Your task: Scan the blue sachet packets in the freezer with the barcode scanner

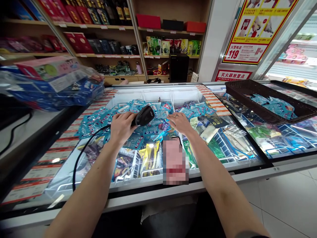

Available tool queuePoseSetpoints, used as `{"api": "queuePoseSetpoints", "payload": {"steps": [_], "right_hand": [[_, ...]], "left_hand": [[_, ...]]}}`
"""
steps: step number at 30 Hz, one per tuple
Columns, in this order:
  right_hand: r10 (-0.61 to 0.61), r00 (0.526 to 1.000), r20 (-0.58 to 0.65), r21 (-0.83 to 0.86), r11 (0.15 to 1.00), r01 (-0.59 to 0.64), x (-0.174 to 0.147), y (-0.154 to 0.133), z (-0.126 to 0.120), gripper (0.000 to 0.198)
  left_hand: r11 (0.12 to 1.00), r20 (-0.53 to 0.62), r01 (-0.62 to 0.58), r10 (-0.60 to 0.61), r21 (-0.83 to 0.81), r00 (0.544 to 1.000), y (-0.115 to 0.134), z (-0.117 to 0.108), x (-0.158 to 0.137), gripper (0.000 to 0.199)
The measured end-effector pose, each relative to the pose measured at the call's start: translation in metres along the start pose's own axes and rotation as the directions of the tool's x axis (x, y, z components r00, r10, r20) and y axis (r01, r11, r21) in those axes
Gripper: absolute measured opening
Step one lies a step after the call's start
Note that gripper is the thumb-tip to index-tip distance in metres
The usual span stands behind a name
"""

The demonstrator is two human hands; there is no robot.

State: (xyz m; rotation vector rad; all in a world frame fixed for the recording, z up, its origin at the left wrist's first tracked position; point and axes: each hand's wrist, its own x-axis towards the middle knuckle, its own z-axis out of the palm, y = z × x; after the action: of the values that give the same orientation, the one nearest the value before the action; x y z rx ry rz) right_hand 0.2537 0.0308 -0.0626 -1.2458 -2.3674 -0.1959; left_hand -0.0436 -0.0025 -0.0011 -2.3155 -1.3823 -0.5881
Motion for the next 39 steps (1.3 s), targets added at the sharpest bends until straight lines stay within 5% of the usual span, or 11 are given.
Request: {"api": "queuePoseSetpoints", "payload": {"steps": [12,22,27,34,39], "right_hand": [[0.137,0.974,-0.179,0.010,0.991,-0.137,-0.003,-0.002,-0.007,0.038],[0.282,0.955,-0.092,-0.091,0.953,-0.290,-0.001,-0.002,-0.009,0.041],[0.273,0.962,0.003,-0.106,0.957,-0.271,0.001,0.000,-0.010,0.056],[0.422,0.894,-0.148,0.154,0.903,-0.401,0.007,0.013,-0.007,0.072],[0.535,0.831,-0.150,0.398,0.802,-0.445,0.006,0.024,-0.006,0.053]], "left_hand": [[1.000,0.007,-0.025,0.025,0.008,1.000,0.000,0.002,-0.001,0.038],[0.999,0.027,-0.049,0.049,-0.012,0.998,-0.002,0.003,0.000,0.040],[0.994,0.062,-0.105,0.107,-0.029,0.992,-0.001,0.004,0.001,0.043],[0.994,0.095,-0.106,0.108,-0.031,0.990,0.002,0.003,0.001,0.044],[0.994,0.097,-0.108,0.110,-0.025,0.989,0.002,0.003,0.001,0.044]]}}
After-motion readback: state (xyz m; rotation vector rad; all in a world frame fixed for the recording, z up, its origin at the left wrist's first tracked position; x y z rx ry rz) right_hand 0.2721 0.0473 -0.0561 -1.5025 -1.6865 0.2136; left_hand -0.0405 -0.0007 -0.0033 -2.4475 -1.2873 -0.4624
